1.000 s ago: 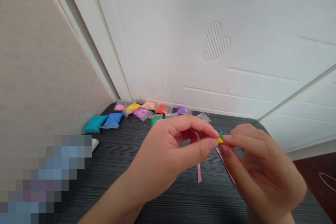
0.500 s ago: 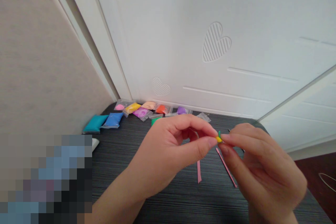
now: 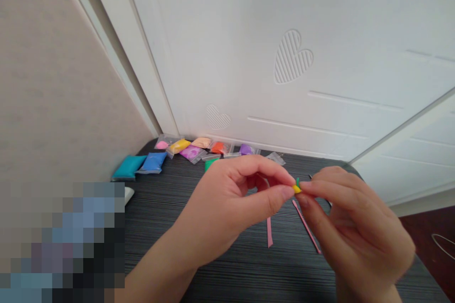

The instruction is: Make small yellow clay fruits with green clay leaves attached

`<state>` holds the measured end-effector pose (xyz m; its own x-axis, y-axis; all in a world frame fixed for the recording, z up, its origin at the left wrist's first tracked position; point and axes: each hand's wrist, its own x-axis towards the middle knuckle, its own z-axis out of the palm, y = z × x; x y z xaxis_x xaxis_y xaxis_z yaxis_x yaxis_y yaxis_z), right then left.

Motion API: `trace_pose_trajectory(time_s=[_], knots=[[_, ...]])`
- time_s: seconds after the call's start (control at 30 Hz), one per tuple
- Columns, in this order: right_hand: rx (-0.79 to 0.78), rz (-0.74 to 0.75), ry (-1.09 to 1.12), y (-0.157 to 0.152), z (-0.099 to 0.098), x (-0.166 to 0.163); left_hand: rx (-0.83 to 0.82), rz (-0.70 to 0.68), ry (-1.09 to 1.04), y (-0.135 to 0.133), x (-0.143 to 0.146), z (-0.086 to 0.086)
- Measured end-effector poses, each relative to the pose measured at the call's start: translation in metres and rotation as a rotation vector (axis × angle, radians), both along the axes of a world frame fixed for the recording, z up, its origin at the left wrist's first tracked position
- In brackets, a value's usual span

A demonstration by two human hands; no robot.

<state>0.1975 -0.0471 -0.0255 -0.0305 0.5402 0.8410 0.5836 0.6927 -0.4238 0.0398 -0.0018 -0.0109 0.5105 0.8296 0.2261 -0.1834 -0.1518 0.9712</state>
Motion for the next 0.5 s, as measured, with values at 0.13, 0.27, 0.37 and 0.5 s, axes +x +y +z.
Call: trace_pose_trajectory(time_s=[0.13, 0.27, 0.37, 0.5], knots=[[-0.032, 0.016, -0.014, -0.0006, -0.0011, 0.0019, 0.012, -0.002, 0.01, 0.0002, -0.0001, -0.0005], [-0.057, 0.001, -0.016, -0.0015, -0.0018, 0.0027, 0.025, 0.014, 0.019, -0.0003, -0.0005, -0.0004], [-0.059, 0.0, -0.017, -0.0022, -0.0015, 0.0024, 0.037, 0.019, 0.029, -0.0005, -0.0001, 0.0003], [-0.052, 0.004, 0.0, -0.0017, -0.001, 0.0011, 0.04, 0.011, 0.024, -0.0004, 0.0004, 0.0012]])
